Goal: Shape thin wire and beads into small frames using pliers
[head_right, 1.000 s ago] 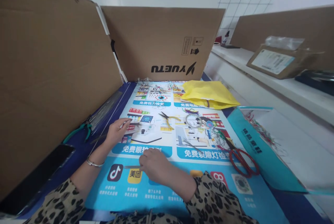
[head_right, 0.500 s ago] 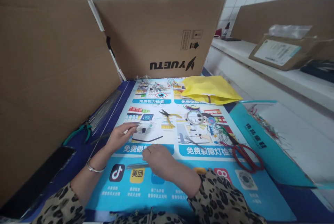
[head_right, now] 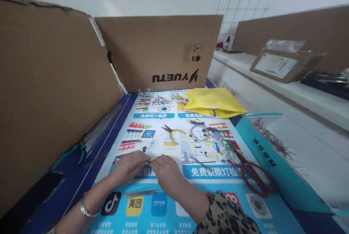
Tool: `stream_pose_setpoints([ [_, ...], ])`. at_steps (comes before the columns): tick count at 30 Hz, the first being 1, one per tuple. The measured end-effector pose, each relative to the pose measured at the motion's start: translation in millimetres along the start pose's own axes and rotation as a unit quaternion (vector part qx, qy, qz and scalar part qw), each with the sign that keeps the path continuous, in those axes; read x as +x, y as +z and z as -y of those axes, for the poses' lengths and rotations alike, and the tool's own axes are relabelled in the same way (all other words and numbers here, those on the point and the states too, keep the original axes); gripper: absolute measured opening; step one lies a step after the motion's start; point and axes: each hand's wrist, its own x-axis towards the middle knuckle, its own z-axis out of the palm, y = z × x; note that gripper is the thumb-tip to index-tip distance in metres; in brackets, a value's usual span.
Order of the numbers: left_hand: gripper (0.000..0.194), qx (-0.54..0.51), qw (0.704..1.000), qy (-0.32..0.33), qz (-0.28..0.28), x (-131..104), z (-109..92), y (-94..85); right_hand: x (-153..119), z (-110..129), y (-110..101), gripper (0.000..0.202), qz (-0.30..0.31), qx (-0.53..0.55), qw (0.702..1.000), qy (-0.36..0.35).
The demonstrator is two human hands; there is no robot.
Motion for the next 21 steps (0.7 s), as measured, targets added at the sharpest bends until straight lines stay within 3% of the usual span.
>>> stream_pose_setpoints([
  [4,0.017,0.029,0.999,0.021,0.01,0.3,-1.3,5.3,2.2,-9.1,2.1,0.018,-0.017,-0.01,0.999,0.045],
  [9,0.02,0.057,0.997,0.025,0.054,1.6,-8.6,4.8,0.3,-6.7,6.6,0.016,0.004,0.016,1.0,0.011],
  [16,0.016,-0.034,0.986,0.013,0.164,2.7,-17.4,-1.4,-2.3,3.8,1.3,0.01,0.093,0.089,0.991,-0.029],
  [21,0.025,-0.08,0.972,-0.011,0.221,6.7,-21.0,-4.4,-3.0,3.4,8.1,0.007,0.115,0.105,0.987,-0.037],
])
